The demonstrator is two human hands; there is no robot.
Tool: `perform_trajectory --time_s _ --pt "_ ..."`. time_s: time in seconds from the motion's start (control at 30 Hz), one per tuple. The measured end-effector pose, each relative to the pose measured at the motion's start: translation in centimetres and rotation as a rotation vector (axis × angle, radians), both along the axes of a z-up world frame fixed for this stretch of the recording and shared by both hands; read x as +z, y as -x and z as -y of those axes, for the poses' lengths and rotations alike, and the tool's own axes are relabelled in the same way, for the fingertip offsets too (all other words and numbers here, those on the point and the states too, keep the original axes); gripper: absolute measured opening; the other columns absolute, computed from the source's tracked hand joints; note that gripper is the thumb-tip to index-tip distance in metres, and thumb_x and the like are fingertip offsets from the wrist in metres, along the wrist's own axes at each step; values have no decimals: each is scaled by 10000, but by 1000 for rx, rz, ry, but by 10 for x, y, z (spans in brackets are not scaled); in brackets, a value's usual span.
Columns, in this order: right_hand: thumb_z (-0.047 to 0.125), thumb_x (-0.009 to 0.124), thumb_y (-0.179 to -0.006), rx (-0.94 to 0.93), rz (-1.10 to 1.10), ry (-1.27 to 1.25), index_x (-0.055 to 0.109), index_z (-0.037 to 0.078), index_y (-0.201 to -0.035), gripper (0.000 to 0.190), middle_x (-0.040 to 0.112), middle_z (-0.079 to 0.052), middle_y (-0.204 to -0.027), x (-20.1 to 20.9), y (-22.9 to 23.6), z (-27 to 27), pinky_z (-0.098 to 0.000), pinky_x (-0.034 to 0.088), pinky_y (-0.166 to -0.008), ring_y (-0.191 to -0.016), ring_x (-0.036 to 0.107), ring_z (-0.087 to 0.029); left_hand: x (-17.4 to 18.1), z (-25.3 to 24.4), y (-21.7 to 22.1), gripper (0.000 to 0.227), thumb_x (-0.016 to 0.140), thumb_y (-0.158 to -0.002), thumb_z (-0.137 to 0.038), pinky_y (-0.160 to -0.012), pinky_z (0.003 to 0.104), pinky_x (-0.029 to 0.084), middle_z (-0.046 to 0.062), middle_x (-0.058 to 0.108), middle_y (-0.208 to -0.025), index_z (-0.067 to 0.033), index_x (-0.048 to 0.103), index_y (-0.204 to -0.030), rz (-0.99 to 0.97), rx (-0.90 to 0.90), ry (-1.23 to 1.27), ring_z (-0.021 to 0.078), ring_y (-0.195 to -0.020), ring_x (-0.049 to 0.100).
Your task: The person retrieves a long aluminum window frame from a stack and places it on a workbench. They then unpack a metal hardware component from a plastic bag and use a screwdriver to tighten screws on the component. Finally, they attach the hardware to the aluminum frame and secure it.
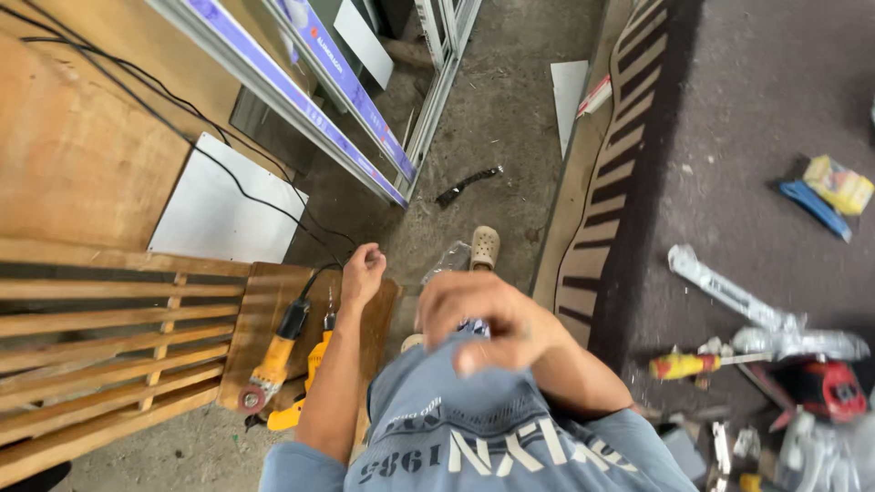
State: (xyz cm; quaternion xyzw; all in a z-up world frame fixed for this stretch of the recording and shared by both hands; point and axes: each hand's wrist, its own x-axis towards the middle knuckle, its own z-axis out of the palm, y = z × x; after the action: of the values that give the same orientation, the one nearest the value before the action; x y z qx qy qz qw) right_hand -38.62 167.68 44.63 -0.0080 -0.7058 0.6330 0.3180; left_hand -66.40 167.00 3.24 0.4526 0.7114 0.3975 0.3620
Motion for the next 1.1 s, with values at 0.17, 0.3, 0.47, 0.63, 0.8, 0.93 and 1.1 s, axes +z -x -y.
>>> perform_trajectory --time_s 0.17,0.3,0.47,0.63,0.8,0.93,1.1 --pt "148 753 -921 -444 581 236 696 -3 -1082 228 713 -106 -963 -109 -49 -110 -351 532 -819 -921 661 -192 15 -88 16 279 702 -953 -88 -815 272 572 50 690 -1058 -39 630 -1218 222 238 -218 141 -937 678" --pt "153 726 -900 -528 811 241 694 3 -1088 243 745 -83 -926 -172 -97 -207 -308 557 -788 -858 684 -141 85 -146 66 366 667 -1011 3 -905 282 574 104 595 -1233 -11 515 -1343 170 471 -464 166 -1059 625" --pt "184 719 -927 -529 908 232 683 2 -1066 232 735 -69 -904 -225 -113 -323 -309 539 -729 -795 641 -128 181 -185 75 444 619 -1067 11 -893 294 566 173 544 -1382 8 415 -1461 -25 722 -498 188 -1099 588" --pt "198 735 -928 -436 858 263 684 8 -1058 236 710 -51 -889 -261 -105 -410 -307 525 -693 -787 613 -113 232 -233 80 511 628 -1135 30 -893 291 517 196 528 -1446 7 338 -1555 -279 849 -749 209 -1105 577" --pt "193 735 -918 -409 989 183 693 7 -1039 226 724 -48 -870 -295 -81 -499 -292 537 -716 -791 643 -119 288 -306 61 489 613 -1154 24 -967 306 509 156 500 -1447 -26 308 -1533 -532 908 -819 235 -1180 569" --pt "176 732 -912 -319 862 243 692 9 -1090 247 717 -44 -932 -301 -62 -581 -277 548 -778 -868 653 -114 321 -369 58 590 661 -1134 -2 -1139 370 434 179 417 -1532 -24 271 -1576 -481 869 -761 267 -1360 487" --pt "159 709 -952 -275 726 193 690 -13 -1154 267 730 -43 -995 -273 -27 -694 -271 533 -822 -918 648 -109 333 -422 79 863 822 -1034 -54 -1266 422 319 188 295 -1632 -35 185 -1617 -563 909 -714 291 -1490 377"
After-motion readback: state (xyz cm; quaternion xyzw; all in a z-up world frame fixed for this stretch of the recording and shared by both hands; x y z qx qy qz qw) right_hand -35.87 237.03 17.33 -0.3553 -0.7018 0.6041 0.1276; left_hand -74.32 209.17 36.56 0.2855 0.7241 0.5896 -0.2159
